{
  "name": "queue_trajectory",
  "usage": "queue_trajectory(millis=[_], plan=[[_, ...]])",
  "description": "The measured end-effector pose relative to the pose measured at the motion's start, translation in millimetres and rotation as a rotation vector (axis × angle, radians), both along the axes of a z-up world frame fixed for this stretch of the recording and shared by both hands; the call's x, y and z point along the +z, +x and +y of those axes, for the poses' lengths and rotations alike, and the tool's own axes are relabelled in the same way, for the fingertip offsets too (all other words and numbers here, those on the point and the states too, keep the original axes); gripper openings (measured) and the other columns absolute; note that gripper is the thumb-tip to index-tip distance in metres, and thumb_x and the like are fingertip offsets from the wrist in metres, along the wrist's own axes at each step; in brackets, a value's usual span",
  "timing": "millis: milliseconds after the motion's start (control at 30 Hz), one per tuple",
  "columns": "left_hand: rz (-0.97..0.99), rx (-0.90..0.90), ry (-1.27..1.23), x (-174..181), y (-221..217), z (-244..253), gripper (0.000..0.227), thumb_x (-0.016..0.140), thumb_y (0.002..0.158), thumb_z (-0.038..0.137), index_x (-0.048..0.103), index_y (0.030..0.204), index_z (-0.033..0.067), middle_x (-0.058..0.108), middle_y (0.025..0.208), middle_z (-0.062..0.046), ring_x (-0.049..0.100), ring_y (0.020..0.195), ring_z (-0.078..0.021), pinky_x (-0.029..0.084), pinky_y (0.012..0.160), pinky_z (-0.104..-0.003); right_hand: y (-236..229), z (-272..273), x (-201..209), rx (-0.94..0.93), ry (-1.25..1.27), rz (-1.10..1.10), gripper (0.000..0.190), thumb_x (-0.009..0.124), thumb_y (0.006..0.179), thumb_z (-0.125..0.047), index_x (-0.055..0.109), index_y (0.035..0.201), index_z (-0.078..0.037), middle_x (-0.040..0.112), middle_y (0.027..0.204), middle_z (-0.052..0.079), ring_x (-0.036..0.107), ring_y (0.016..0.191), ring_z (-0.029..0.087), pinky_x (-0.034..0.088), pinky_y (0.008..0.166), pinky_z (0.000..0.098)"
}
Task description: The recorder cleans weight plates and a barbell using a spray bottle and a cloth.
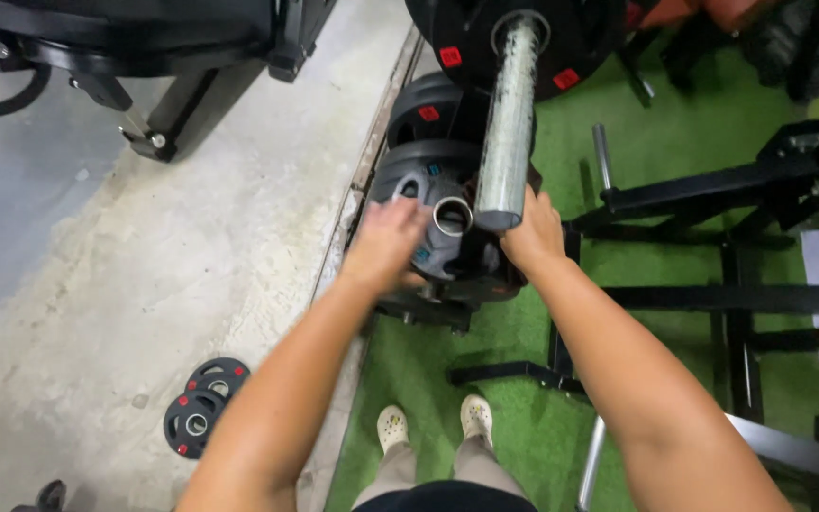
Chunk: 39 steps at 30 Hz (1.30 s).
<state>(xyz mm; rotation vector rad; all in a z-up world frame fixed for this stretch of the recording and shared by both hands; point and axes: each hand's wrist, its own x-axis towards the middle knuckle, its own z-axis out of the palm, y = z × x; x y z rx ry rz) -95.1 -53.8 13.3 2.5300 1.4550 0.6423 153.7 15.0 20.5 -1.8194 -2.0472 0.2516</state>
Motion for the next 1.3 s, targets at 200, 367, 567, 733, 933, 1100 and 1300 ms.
queue_trajectory(millis=[200,367,567,733,933,1100,1300], plan=[[0.15,0.038,0.022,-40,-20,22,0.091,0.094,0.058,0.04,0.059,0.134,0.0047,0.056,0.14,-0.011,0.035,0.148,-0.0353,0.028,0.119,-0.058,-9,-18,-14,0.061,0.058,-0.205,0.054,0.071,0.076,-0.003,0.062,0.129,-0.009,0.056,0.132,0.016,0.054,0.112,0.043,0.05,0.091,0.0528],[0.09,0.073,0.02,-40,-1,15,0.082,0.094,0.055,0.039,0.063,0.121,0.004,0.059,0.133,-0.015,0.039,0.144,-0.035,0.027,0.119,-0.058,-52,-94,-21,0.098,0.006,-0.301,0.071,0.071,0.07,-0.006,0.059,0.139,-0.019,0.051,0.134,0.016,0.049,0.113,0.04,0.045,0.092,0.0474],[0.037,0.181,0.18,-81,45,7,0.065,0.091,0.066,0.017,0.061,0.122,0.0074,0.06,0.118,-0.014,0.055,0.127,-0.033,0.032,0.125,-0.054,-37,-121,-37,0.314,0.315,-0.15,0.066,0.078,0.071,-0.021,0.062,0.135,-0.017,0.055,0.134,0.01,0.05,0.119,0.038,0.039,0.097,0.0531],[0.018,0.229,0.016,-31,57,-8,0.116,0.095,0.052,0.023,0.045,0.153,-0.0024,0.058,0.111,-0.019,0.055,0.115,-0.0361,0.032,0.117,-0.053,44,-92,-22,0.496,0.234,-0.294,0.057,0.081,0.064,-0.015,0.07,0.12,-0.022,0.062,0.133,0.004,0.058,0.112,0.033,0.049,0.093,0.0474],[0.138,0.266,-0.065,-21,67,-10,0.107,0.096,0.057,0.035,0.046,0.145,-0.0018,0.059,0.113,-0.018,0.055,0.117,-0.034,0.032,0.117,-0.055,25,-103,-23,0.268,0.275,-0.236,0.066,0.08,0.063,-0.01,0.072,0.127,-0.018,0.061,0.136,0.006,0.057,0.113,0.036,0.05,0.093,0.0479],[0.215,0.318,-0.031,-51,67,-1,0.113,0.096,0.058,0.042,0.045,0.149,-0.0004,0.062,0.116,-0.016,0.059,0.117,-0.0316,0.036,0.116,-0.053,21,-102,-41,0.559,0.347,-0.283,0.054,0.082,0.059,-0.02,0.07,0.111,-0.016,0.059,0.137,0.009,0.055,0.119,0.039,0.049,0.095,0.052],[0.224,0.333,-0.16,-23,78,-10,0.117,0.092,0.062,0.055,0.04,0.152,0.0009,0.064,0.115,-0.015,0.059,0.114,-0.0298,0.035,0.115,-0.052,38,-37,7,0.322,0.171,-0.422,0.073,0.081,0.065,-0.015,0.064,0.135,-0.023,0.057,0.139,0.006,0.056,0.114,0.034,0.05,0.088,0.0505]])
